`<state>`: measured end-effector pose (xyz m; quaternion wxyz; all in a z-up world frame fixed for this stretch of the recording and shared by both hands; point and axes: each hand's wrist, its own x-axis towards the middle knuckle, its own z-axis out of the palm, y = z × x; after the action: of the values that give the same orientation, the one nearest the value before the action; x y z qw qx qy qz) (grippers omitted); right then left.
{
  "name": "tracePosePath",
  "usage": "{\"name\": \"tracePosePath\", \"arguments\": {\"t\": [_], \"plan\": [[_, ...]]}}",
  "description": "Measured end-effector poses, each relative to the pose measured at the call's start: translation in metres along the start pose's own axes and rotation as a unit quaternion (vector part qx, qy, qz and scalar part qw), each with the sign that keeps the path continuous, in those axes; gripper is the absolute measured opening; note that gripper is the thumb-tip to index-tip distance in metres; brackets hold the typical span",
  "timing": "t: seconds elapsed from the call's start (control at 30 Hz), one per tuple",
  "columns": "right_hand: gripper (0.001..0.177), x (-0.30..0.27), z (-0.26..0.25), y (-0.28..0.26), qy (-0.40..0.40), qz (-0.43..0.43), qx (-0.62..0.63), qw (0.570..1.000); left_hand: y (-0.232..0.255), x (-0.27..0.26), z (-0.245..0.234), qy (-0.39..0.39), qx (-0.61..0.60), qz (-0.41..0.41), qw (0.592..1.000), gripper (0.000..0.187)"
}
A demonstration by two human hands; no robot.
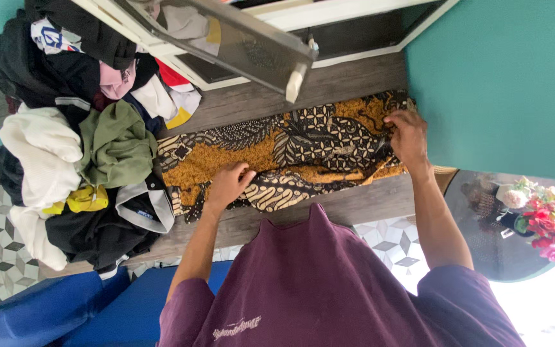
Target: The person folds a patterned piece of fabric by smoothing it out on a table and folding the edges over each other to create a rectangle.
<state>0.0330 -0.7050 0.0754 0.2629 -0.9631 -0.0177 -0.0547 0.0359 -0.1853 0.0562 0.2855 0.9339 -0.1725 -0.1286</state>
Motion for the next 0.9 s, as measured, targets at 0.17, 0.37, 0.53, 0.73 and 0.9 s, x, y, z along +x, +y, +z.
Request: {"name": "tracePosePath", "arguments": {"t": [0.17,0.37,0.53,0.73,0.9], "plan": [[0.043,-0.033,0.005,0.008,-0.08,-0.025,0.059,0.995,0.012,-0.024,0.023,0.065,0.092,0.083,0.99,0.064],[0.05,-0.051,0.003,0.025,-0.171,-0.014,-0.049,0.984,0.014,-0.043,0.026,-0.101,0.079,-0.01,0.992,0.049],[0.045,-0.061,0.002,0.032,-0.221,-0.027,-0.117,0.968,0.029,-0.055,-0.011,-0.212,-0.115,-0.019,0.97,0.057],[0.02,-0.065,0.025,0.067,-0.197,-0.019,-0.169,0.966,0.044,-0.061,-0.072,-0.273,0.036,-0.096,0.956,0.049],[0.02,-0.054,0.016,0.058,-0.132,-0.083,-0.168,0.973,0.023,-0.066,-0.091,0.004,0.151,0.144,0.978,0.038]]}}
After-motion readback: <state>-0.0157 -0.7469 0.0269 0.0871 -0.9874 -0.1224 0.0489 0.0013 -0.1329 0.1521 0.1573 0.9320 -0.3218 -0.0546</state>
